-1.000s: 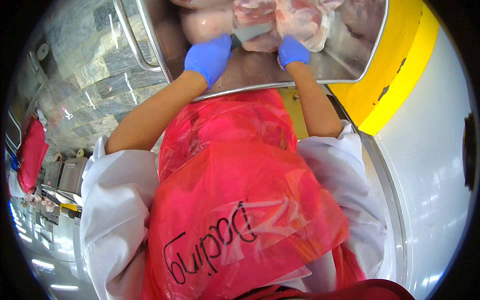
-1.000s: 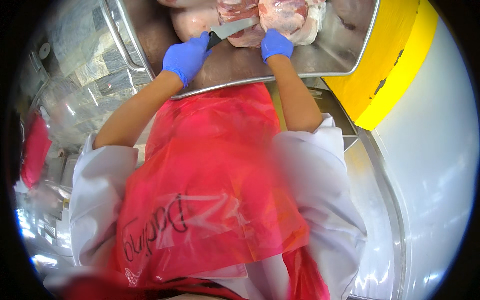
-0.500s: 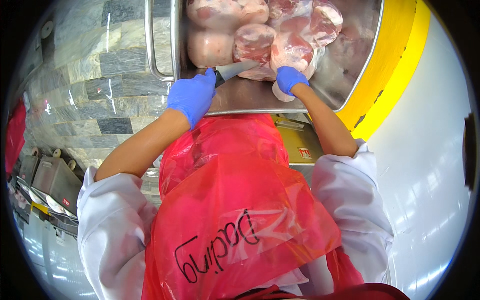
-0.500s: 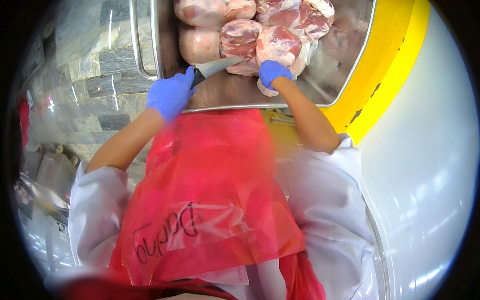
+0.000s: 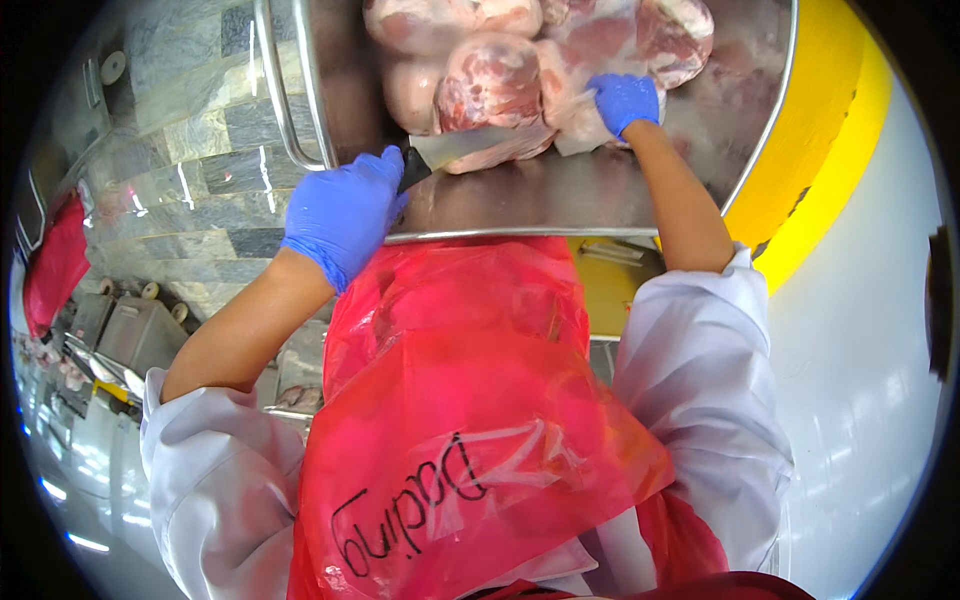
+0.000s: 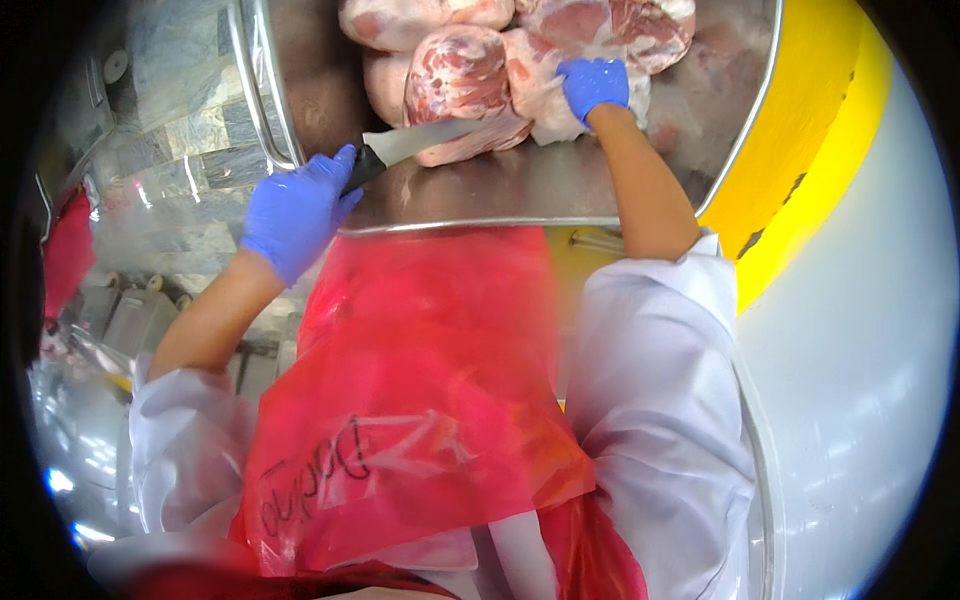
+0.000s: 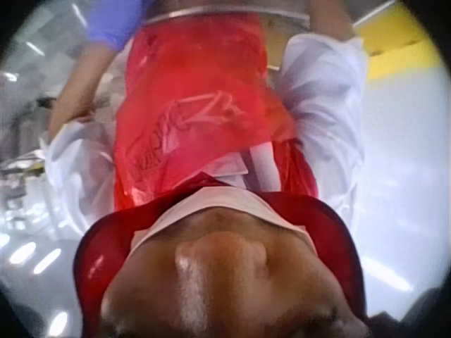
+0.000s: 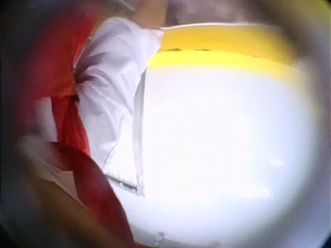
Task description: The person removes vacuum-sealed meat packages from a water bath, places them in a metal tray, and uses a knife to trim fat and connective tissue from the meat. The trimmed pieces are set aside in the tray.
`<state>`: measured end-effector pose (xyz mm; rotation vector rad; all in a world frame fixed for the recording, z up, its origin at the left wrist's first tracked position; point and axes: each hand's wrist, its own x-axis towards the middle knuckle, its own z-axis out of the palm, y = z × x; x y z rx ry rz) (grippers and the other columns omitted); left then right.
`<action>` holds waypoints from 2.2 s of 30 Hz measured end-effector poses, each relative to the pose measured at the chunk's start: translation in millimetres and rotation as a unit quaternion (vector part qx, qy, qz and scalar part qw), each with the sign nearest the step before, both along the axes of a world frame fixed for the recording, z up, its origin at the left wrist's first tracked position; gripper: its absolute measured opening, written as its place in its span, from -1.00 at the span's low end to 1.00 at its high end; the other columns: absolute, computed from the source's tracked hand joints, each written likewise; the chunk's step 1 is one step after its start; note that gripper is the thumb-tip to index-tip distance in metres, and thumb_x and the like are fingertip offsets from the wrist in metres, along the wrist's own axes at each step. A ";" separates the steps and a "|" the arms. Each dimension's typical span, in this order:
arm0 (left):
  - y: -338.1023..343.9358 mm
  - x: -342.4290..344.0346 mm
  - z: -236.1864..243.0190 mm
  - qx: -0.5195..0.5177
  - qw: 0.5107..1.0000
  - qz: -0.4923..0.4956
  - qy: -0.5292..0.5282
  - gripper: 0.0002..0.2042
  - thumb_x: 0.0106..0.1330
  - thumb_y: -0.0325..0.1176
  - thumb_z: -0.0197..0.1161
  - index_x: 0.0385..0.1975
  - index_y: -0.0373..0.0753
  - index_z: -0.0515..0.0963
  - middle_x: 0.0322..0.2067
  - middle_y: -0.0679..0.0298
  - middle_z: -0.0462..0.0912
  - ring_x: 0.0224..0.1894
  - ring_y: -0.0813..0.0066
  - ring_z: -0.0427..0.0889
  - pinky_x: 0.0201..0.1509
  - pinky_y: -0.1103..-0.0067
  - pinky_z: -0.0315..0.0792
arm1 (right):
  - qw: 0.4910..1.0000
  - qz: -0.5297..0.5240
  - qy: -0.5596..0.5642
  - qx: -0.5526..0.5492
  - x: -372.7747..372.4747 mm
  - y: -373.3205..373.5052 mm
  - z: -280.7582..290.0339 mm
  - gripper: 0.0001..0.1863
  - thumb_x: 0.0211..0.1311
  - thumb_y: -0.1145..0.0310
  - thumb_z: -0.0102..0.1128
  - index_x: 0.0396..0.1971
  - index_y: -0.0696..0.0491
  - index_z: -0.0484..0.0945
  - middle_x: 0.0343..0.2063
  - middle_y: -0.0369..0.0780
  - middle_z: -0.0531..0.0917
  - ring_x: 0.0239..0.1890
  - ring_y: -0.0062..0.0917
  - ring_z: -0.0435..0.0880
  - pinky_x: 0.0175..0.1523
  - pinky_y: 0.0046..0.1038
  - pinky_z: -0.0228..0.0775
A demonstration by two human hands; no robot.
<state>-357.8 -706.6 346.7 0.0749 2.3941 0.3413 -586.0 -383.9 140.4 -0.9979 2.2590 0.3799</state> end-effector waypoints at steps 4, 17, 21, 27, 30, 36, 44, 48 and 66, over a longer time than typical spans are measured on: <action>4.6 -15.2 6.4 -0.010 0.998 -0.054 0.015 -0.54 0.29 -0.20 0.24 0.17 -0.16 0.43 -0.41 0.17 0.55 -0.42 0.21 0.64 -0.39 0.34 0.50 | 0.993 -0.062 0.073 -0.067 20.0 10.5 -20.9 -0.71 0.25 0.20 -0.02 -0.17 -0.23 0.69 -0.16 -0.24 0.72 -0.16 -0.30 0.69 -0.02 -0.17 0.41; 64.5 -98.5 43.3 -0.071 0.965 -0.223 0.114 -0.62 0.36 -0.27 0.14 0.18 0.02 0.47 -0.39 0.24 0.62 -0.36 0.23 0.66 -0.35 0.35 0.54 | 0.978 -0.202 0.031 0.031 38.4 65.3 8.3 -0.41 0.26 -0.28 -0.03 0.05 -0.15 0.56 -0.07 -0.20 0.69 -0.03 -0.22 0.67 0.07 -0.05 0.40; 78.2 -101.4 28.7 -0.060 0.967 -0.232 0.091 -0.62 0.37 -0.26 0.13 0.19 0.05 0.46 -0.32 0.26 0.66 -0.27 0.23 0.68 -0.31 0.33 0.54 | 0.976 -0.180 0.121 -0.034 64.8 102.6 5.4 -0.45 0.26 -0.23 0.03 0.04 -0.14 0.57 -0.12 -0.18 0.68 -0.03 -0.21 0.65 0.07 -0.08 0.40; 82.8 -109.5 -7.8 -0.057 0.961 -0.257 0.090 -0.65 0.39 -0.22 0.10 0.16 0.03 0.45 -0.30 0.25 0.69 -0.27 0.17 0.68 -0.31 0.27 0.55 | 0.923 -0.313 0.194 -0.112 93.8 129.0 94.3 -0.59 0.21 -0.08 0.18 -0.09 -0.14 0.64 -0.15 -0.20 0.68 -0.09 -0.20 0.64 0.07 -0.08 0.35; 96.2 -115.2 -7.3 -0.051 0.960 -0.271 0.057 -0.68 0.40 -0.26 0.07 0.13 -0.03 0.44 -0.34 0.23 0.69 -0.30 0.15 0.69 -0.34 0.24 0.54 | 0.844 -0.359 0.372 -0.145 116.7 185.6 101.8 -0.51 0.13 -0.06 0.28 -0.03 -0.08 0.59 -0.10 -0.16 0.64 -0.03 -0.17 0.57 0.13 -0.03 0.25; 138.4 -125.4 -4.1 -0.005 0.960 -0.277 0.040 -0.83 0.30 -0.40 0.01 -0.19 -0.28 0.46 -0.43 0.01 0.69 -0.36 0.00 0.71 -0.37 0.21 0.56 | 0.630 -0.576 0.435 -0.288 134.7 240.3 34.2 -0.19 0.00 0.03 0.47 0.20 0.14 0.39 0.17 0.16 0.33 0.27 -0.08 0.21 0.35 -0.08 0.04; 175.9 -126.1 -2.5 -0.099 0.951 -0.293 0.003 -0.72 0.36 -0.35 0.03 0.05 -0.14 0.43 -0.31 0.12 0.69 -0.25 0.08 0.69 -0.25 0.20 0.55 | 0.527 -0.691 0.380 -0.318 114.2 225.0 3.0 -0.26 -0.05 0.32 0.32 0.19 0.25 0.34 0.11 0.12 0.44 0.17 -0.06 0.44 0.27 -0.17 0.30; 158.2 -107.2 -7.7 -0.108 0.966 -0.235 0.016 -0.64 0.41 -0.26 0.05 0.19 -0.04 0.41 -0.29 0.13 0.68 -0.23 0.06 0.68 -0.20 0.21 0.55 | 0.465 -0.766 0.332 -0.294 109.2 203.7 32.5 -0.26 -0.05 0.25 0.31 0.19 0.23 0.35 0.11 0.12 0.44 0.16 -0.01 0.46 0.25 -0.15 0.33; 104.5 -77.1 -40.2 -0.049 0.977 -0.184 0.099 -0.58 0.43 -0.15 0.05 0.28 0.23 0.35 -0.34 0.13 0.64 -0.34 0.08 0.67 -0.35 0.19 0.53 | 0.653 -0.506 0.558 -0.079 106.2 188.5 51.0 -0.22 -0.04 0.05 0.36 0.21 0.07 0.39 -0.02 0.04 0.54 0.06 -0.12 0.54 0.17 -0.12 0.38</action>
